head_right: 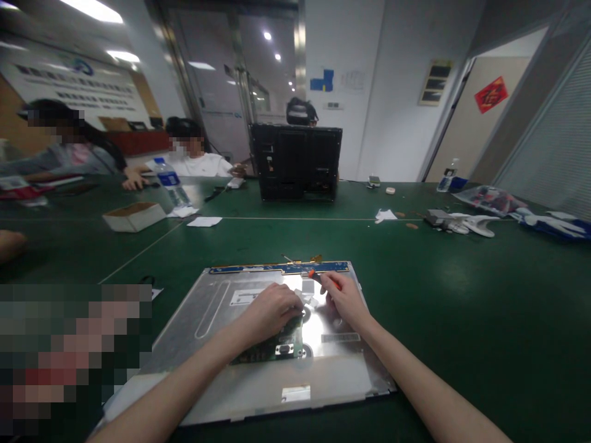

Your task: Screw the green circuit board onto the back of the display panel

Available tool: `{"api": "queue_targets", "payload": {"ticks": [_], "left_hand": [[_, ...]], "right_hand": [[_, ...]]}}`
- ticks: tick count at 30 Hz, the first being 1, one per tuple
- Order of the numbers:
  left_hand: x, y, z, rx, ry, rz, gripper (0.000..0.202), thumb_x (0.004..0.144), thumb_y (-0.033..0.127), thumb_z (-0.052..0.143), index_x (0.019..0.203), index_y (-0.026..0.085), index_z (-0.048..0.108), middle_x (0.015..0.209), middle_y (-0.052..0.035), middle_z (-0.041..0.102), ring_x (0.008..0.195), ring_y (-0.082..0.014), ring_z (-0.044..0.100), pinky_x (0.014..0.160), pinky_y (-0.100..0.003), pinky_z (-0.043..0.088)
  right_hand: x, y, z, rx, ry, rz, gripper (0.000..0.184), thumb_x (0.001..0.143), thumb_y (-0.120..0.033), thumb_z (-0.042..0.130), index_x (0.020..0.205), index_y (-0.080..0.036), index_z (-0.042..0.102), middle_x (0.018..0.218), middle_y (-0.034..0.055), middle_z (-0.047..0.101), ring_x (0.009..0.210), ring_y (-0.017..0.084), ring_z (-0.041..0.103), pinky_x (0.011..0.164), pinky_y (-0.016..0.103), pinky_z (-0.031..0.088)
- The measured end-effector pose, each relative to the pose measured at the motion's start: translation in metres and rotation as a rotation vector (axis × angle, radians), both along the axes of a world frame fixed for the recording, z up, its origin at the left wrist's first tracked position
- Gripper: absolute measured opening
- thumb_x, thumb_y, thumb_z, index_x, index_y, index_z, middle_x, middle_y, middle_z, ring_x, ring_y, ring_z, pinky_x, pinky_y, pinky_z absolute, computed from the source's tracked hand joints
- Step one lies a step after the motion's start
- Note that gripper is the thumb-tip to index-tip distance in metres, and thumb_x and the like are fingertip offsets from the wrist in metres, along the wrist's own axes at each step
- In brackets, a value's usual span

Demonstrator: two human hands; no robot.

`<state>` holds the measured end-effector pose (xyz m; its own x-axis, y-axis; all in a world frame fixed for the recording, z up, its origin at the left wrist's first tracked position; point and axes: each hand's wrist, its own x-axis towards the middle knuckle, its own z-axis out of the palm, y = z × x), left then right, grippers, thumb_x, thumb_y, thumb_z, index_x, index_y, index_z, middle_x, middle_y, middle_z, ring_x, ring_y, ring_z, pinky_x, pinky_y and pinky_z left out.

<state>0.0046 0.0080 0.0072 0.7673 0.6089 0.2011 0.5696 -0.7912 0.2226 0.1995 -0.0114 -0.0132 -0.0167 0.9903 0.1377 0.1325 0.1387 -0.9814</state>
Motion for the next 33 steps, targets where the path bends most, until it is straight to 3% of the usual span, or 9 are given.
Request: {"api": "queue_targets", "payload": {"ticks": [10, 26, 33], "left_hand": [[-0.007, -0.005, 0.009, -0.082, -0.043, -0.017, 0.019, 0.076, 0.009, 0.056, 0.087, 0.019, 0.067, 0.082, -0.0036, 0.07, 0.078, -0.0182, 0.061, 0.076, -0.031, 0.041], [-0.001, -0.004, -0.002, 0.014, -0.054, 0.002, 0.016, 0.081, 0.007, 0.053, 0.082, 0.018, 0.065, 0.08, -0.0018, 0.07, 0.078, -0.0175, 0.062, 0.076, -0.032, 0.039], [-0.002, -0.007, 0.0, 0.012, -0.06, -0.008, 0.015, 0.079, 0.008, 0.053, 0.082, 0.018, 0.063, 0.081, -0.0021, 0.069, 0.079, -0.0183, 0.061, 0.077, -0.033, 0.038]], "right_hand": [[0.005, 0.0, 0.008, -0.008, -0.017, -0.04, 0.041, 0.079, -0.059, 0.054, 0.068, -0.019, 0.054, 0.05, -0.0055, 0.048, 0.035, 0.008, 0.042, 0.035, 0.02, 0.028], [0.004, -0.001, 0.012, 0.019, -0.003, -0.038, 0.04, 0.078, -0.057, 0.056, 0.068, -0.018, 0.055, 0.054, -0.004, 0.051, 0.038, 0.007, 0.043, 0.037, 0.02, 0.03], [0.004, -0.002, 0.013, 0.032, 0.032, -0.073, 0.035, 0.075, -0.051, 0.062, 0.084, -0.018, 0.055, 0.059, -0.0039, 0.056, 0.038, 0.007, 0.044, 0.035, 0.02, 0.032]]}}
